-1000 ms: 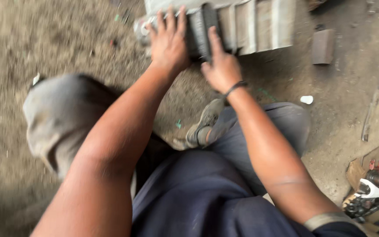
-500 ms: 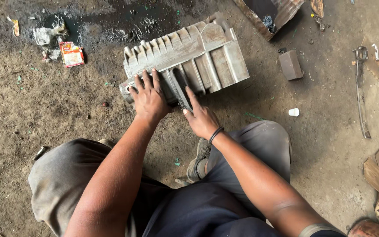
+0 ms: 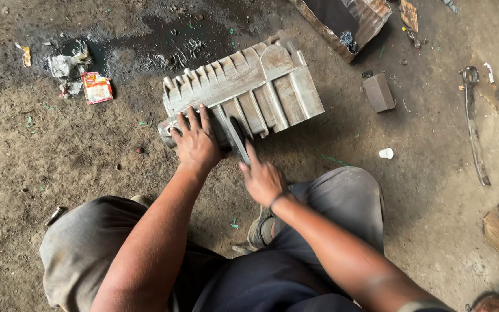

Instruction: The person scrapes the surface of a large metal part using a hand scraper. They hold the part steady with one hand and scrape along its ridges with the other, working across different sections of the object.

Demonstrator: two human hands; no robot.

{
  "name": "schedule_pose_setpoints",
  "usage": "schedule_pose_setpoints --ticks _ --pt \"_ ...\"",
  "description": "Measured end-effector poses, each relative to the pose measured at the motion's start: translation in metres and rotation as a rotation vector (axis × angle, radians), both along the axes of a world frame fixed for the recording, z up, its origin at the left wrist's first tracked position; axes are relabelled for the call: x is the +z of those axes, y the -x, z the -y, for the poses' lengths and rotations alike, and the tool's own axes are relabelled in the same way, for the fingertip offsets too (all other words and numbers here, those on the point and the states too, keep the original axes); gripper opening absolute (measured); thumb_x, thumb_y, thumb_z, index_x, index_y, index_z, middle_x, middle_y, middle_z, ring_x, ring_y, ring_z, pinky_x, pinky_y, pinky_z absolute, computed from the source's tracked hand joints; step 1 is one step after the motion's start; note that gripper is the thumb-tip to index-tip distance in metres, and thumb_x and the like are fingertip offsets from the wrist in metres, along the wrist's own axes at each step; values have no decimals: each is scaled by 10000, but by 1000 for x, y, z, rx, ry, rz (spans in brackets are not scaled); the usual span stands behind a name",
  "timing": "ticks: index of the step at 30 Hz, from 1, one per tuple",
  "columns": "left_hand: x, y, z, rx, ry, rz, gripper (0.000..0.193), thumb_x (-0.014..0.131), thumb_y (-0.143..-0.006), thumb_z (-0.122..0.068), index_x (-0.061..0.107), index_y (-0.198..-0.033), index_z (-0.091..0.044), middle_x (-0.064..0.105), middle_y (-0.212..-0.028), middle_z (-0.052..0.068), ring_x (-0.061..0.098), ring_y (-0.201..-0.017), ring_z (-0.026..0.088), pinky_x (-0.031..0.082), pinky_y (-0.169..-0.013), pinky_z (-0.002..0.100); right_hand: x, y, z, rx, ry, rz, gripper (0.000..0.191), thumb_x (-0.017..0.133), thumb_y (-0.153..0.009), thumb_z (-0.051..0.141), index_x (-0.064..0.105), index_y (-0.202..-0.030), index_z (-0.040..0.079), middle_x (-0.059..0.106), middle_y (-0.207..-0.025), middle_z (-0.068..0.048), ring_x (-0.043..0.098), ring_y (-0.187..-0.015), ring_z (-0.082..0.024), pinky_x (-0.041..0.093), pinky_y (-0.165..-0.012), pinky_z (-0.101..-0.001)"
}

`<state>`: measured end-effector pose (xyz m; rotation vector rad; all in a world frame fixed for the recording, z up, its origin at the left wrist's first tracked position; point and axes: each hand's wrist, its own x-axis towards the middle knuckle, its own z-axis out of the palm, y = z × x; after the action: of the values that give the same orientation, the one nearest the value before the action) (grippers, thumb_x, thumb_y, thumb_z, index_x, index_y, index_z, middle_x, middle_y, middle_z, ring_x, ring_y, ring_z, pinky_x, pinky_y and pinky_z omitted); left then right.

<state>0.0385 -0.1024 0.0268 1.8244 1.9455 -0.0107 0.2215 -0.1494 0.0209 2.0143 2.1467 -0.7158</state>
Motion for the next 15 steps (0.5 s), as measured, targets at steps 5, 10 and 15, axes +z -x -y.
schedule_pose_setpoints --ticks 5,10,15 --pt "-2 1 2 21 -11 34 1358 820 -726 -640 5 -1644 -58 83 -1692 260 80 -1560 481 177 -1212 661 -5 11 -19 37 -183 -219 635 508 -1073 322 247 -1608 100 683 -662 -134 636 -496 -268 519 -429 -432" --pt "-5 2 -1 1 20 23 1399 839 -693 -637 -21 -1644 -79 62 -1694 249 67 -1552 478 157 -1219 650 4 -8 19 37 -63 -67 667 483 -1058 325 190 -1620 119 687 -660 -164 648 -500 -322 518 -449 -470" --pt "-7 0 2 -14 -31 -3 1388 836 -708 -656 -3 -1623 -37 77 -1668 303 83 -1521 531 167 -1187 669 -2 -8 6 79 -184 -161 672 524 -1029 317 240 -1608 125 689 -701 -159 666 -510 -300 544 -437 -441"
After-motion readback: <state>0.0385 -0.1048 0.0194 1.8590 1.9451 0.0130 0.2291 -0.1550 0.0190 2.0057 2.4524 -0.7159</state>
